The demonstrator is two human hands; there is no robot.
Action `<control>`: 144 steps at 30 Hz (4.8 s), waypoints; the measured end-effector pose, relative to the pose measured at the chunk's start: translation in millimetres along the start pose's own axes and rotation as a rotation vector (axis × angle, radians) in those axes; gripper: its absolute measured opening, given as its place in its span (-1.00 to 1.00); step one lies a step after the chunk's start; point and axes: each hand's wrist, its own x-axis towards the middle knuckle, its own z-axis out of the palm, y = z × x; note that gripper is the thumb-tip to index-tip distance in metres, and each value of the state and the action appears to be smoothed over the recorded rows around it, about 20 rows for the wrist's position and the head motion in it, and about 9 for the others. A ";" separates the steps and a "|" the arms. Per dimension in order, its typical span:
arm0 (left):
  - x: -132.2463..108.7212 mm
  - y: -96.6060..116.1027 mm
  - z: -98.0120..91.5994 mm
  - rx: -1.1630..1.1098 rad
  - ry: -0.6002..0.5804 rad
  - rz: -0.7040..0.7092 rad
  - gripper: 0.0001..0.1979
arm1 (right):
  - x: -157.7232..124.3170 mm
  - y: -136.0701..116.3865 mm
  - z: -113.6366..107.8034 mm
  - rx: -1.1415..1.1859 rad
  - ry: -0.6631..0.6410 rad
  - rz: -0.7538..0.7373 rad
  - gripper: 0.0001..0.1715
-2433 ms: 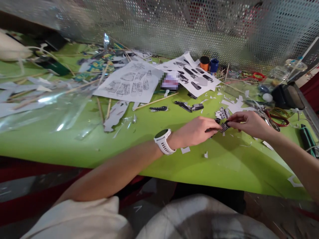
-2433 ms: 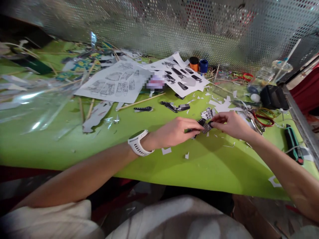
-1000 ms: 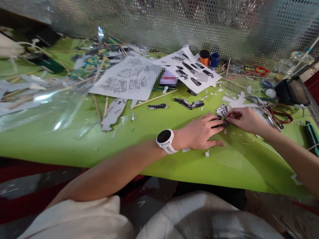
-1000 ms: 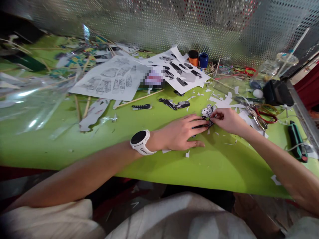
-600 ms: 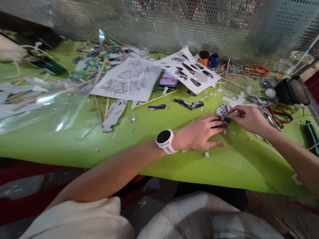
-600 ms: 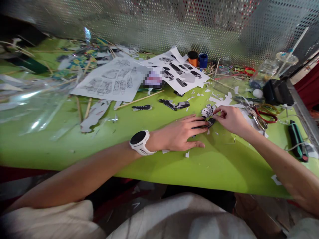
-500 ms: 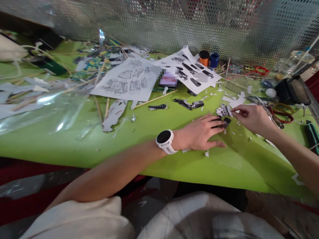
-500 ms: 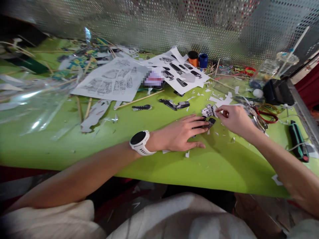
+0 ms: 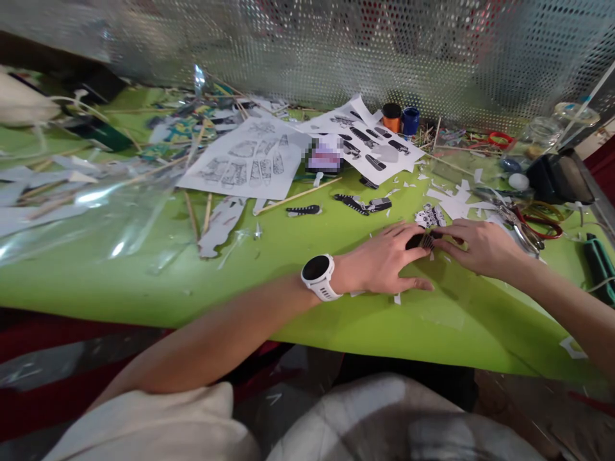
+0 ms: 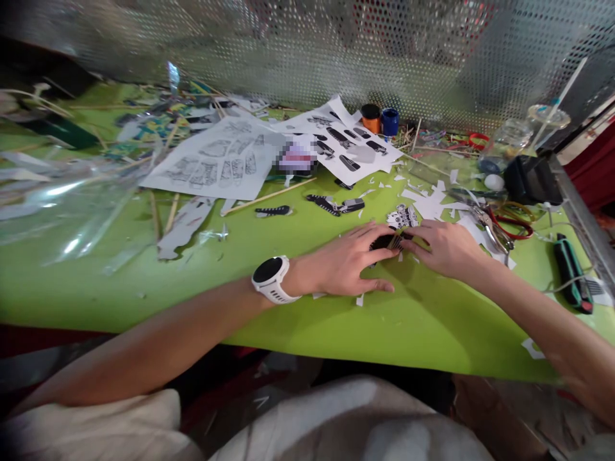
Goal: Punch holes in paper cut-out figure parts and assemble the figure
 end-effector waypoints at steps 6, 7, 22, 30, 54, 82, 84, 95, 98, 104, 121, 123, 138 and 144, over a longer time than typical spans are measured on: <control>-1.1 2.1 -3.0 0.027 -0.004 -0.013 -0.21 | 8.9 -6.5 -1.1 -0.071 -0.050 0.046 -0.43; -1.3 2.3 -3.2 0.035 -0.004 -0.012 -0.21 | 9.5 -6.6 -0.8 -0.067 -0.050 0.042 -0.42; -6.3 -55.3 -17.8 0.115 0.178 -0.334 -0.63 | 4.2 13.7 -10.1 -0.017 0.036 0.167 -0.33; -11.8 -86.9 -17.4 0.218 0.179 -0.297 -0.64 | -3.3 24.4 -15.2 0.055 0.106 0.200 -0.45; 7.4 19.4 -0.6 0.176 0.528 0.245 -0.86 | -18.5 -24.1 -26.2 1.210 -0.091 0.433 -0.33; 1.2 10.0 9.3 0.188 0.271 0.165 -0.81 | 0.7 16.7 -10.9 0.812 -0.087 0.508 -0.69; 1.2 10.0 8.3 0.177 0.248 0.157 -0.79 | 1.1 17.5 -11.0 0.800 -0.088 0.501 -0.70; 5.7 9.4 15.6 0.058 0.214 0.150 -0.64 | 1.0 19.2 -4.8 0.721 -0.072 0.463 -0.68; 6.4 10.4 16.8 0.064 0.170 0.163 -0.55 | 0.8 15.4 -7.7 0.683 -0.062 0.455 -0.73; 5.7 16.7 13.0 0.032 0.062 0.134 -0.45 | -3.4 8.9 -7.1 0.529 -0.011 0.410 -0.73; 6.6 23.2 4.1 0.006 0.005 0.103 -0.33 | -10.9 11.5 -2.2 0.230 0.207 0.197 -0.68; 6.7 22.9 3.7 0.021 0.009 0.090 -0.33 | -14.6 10.1 -1.4 0.190 0.154 0.084 -0.67; 0.9 -0.2 -16.4 0.053 0.228 -0.021 -0.53 | -26.2 -5.4 3.9 -0.181 0.031 -0.056 -0.45; -32.2 -72.2 -49.5 0.267 0.139 -0.371 -0.66 | -24.1 -13.4 4.5 -0.174 0.001 -0.015 -0.41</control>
